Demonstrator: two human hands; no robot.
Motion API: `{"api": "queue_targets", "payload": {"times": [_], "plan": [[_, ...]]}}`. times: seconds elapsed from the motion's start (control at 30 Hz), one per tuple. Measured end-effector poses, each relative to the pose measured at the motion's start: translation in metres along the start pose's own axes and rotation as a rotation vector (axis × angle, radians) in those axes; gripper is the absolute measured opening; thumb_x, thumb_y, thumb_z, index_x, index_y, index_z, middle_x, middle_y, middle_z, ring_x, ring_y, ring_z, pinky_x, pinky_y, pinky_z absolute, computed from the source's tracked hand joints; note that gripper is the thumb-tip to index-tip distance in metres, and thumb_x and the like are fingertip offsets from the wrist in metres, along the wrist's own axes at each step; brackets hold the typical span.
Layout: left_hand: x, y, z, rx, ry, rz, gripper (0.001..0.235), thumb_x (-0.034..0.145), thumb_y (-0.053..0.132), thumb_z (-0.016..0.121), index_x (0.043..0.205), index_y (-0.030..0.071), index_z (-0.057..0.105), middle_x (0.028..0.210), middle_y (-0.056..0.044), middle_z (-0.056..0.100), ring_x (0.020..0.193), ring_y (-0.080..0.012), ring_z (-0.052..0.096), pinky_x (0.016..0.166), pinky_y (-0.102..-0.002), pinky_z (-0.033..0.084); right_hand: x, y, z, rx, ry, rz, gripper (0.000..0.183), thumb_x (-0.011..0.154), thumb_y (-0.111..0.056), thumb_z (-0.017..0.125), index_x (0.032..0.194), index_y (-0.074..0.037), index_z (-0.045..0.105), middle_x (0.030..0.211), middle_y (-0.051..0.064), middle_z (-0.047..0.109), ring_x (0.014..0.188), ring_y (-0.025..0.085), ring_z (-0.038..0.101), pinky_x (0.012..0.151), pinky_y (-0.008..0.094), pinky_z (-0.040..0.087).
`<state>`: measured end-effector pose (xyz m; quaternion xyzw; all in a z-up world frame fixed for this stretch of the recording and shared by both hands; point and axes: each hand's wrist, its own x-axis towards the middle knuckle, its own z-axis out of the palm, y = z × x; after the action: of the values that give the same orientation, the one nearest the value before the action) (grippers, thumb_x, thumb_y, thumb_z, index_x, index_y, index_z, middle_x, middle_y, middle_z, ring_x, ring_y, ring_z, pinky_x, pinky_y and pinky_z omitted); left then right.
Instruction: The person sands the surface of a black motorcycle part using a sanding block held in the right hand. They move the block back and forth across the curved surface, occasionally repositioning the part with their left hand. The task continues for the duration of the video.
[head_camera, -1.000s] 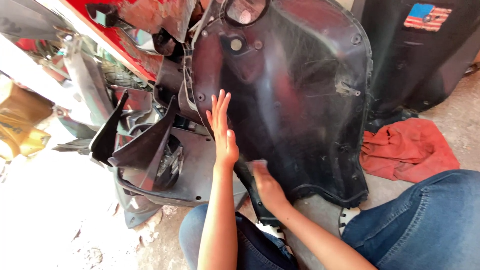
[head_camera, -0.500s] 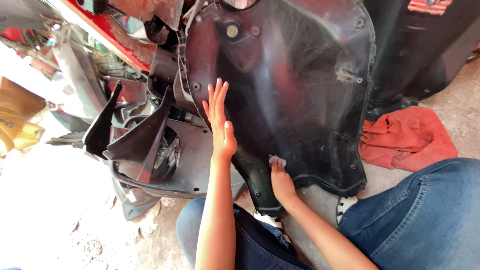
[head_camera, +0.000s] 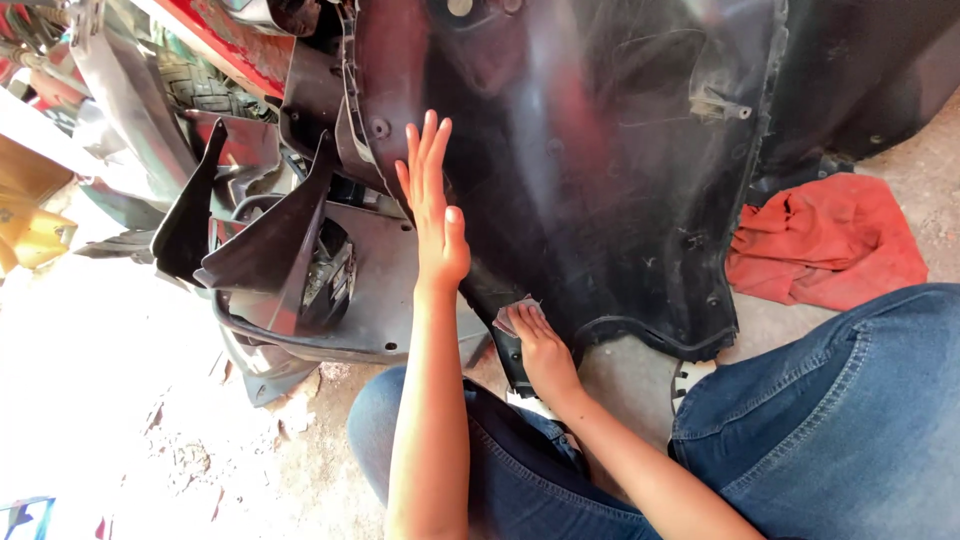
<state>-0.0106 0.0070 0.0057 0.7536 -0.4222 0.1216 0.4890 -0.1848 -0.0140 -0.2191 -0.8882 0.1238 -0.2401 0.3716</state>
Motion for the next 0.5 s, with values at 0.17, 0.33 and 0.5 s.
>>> {"api": "queue_targets", "payload": {"times": [0.17, 0.33, 0.5], "plan": [[-0.001, -0.001, 0.001, -0.003, -0.004, 0.002, 0.091, 0.104, 0.077, 0.013, 0.167, 0.015, 0.035, 0.173, -0.007, 0.028, 0.167, -0.0314, 0.010, 0.134, -0.059, -0.005, -0.004, 0.007, -0.003, 0.009, 0.093, 0.000, 0.042, 0.095, 0.004, 0.052, 0.135, -0.002, 0.063, 0.136, 0.023, 0.064, 0.132, 0.036, 0.060, 0.113, 0.043, 0.047], [-0.001, 0.000, 0.003, 0.003, -0.003, -0.002, 0.091, 0.104, 0.077, 0.013, 0.167, 0.014, 0.035, 0.172, -0.006, 0.029, 0.166, -0.0308, 0.010, 0.133, -0.059, -0.006, 0.009, 0.027, -0.033, 0.094, 0.156, 0.113, 0.046, 0.094, 0.003, 0.054, 0.140, -0.002, 0.060, 0.136, 0.024, 0.064, 0.128, 0.036, 0.063, 0.107, 0.042, 0.052], [0.000, -0.001, 0.006, 0.014, 0.014, -0.008, 0.092, 0.103, 0.077, 0.011, 0.166, 0.015, 0.036, 0.177, -0.006, 0.030, 0.166, -0.0308, 0.011, 0.133, -0.059, -0.007, 0.007, 0.046, -0.018, -0.007, 0.126, 0.104, 0.051, 0.092, 0.002, 0.056, 0.143, 0.000, 0.057, 0.138, 0.026, 0.062, 0.125, 0.039, 0.064, 0.106, 0.043, 0.053]]}}
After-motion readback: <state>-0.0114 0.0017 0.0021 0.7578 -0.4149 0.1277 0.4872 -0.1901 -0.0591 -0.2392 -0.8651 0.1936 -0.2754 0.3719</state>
